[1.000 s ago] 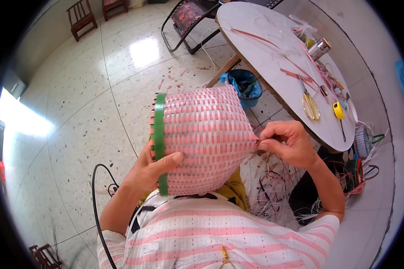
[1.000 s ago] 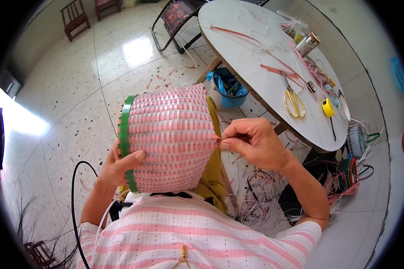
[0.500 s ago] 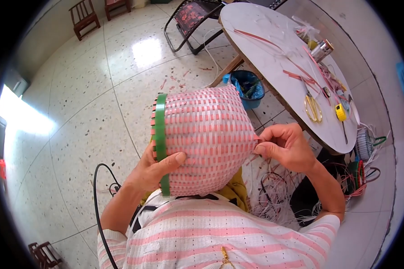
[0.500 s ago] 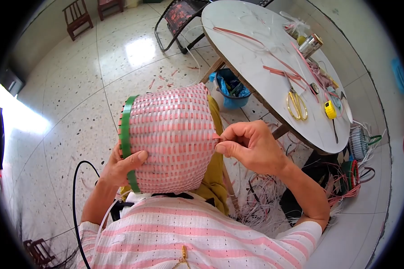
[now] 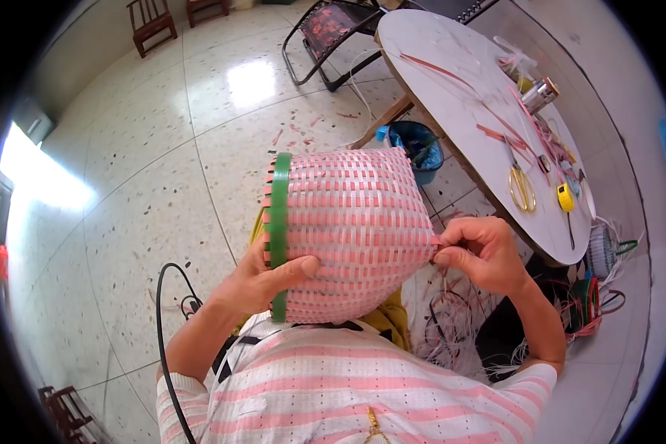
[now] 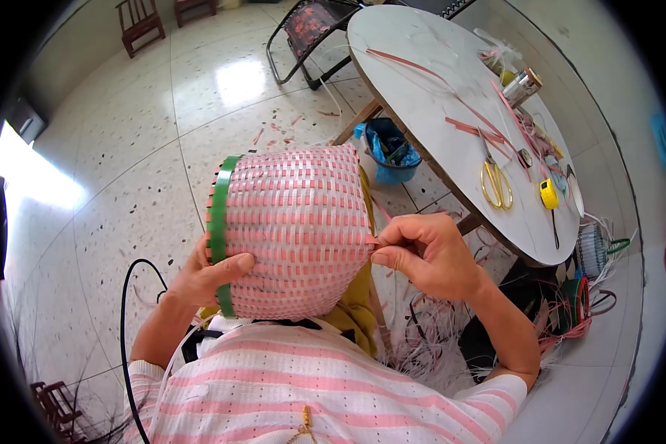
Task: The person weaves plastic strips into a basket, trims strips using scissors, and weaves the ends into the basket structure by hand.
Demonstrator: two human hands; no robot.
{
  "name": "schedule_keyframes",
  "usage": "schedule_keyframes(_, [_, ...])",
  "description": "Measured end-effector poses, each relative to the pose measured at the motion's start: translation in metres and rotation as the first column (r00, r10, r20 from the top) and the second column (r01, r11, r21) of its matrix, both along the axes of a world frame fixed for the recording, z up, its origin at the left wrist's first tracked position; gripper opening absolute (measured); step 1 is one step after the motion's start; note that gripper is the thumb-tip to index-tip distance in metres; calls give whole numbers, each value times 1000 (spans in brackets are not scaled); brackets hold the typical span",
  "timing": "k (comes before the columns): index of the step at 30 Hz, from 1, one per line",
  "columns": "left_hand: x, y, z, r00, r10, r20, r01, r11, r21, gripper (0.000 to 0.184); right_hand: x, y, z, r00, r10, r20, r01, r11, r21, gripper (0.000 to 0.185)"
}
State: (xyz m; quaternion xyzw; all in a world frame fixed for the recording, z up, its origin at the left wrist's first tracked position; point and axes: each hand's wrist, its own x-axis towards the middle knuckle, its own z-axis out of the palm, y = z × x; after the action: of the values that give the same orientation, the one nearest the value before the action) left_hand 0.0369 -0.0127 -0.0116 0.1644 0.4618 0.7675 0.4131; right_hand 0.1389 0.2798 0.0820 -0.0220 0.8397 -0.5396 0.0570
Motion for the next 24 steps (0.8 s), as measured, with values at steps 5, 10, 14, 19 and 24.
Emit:
schedule_keyframes(5, [2, 0, 2, 1000, -2, -11, 2, 1000, -22, 50, 2, -3, 0, 998, -24, 51, 27, 998, -55, 6])
schedule_keyframes(10, [2, 1, 2, 1000, 11, -17, -11, 1000, -29, 52, 1, -8, -6, 990, -108, 95, 116, 990, -85, 7])
schedule_keyframes(14, [1, 3, 2, 999, 34, -33, -36, 997, -70, 56, 0, 4, -4, 987, -65, 146, 78, 993, -85, 6])
schedule_keyframes(19, [1, 4, 5, 999, 35, -1, -35, 998, -58, 60, 0, 9, 0, 994, 55, -90, -49, 997, 67, 6])
schedule_keyframes(24, [-1, 1, -2, 999, -6, -51, 3, 998, -66, 60, 1, 4, -5, 997, 21, -80, -21, 1000, 1, 4])
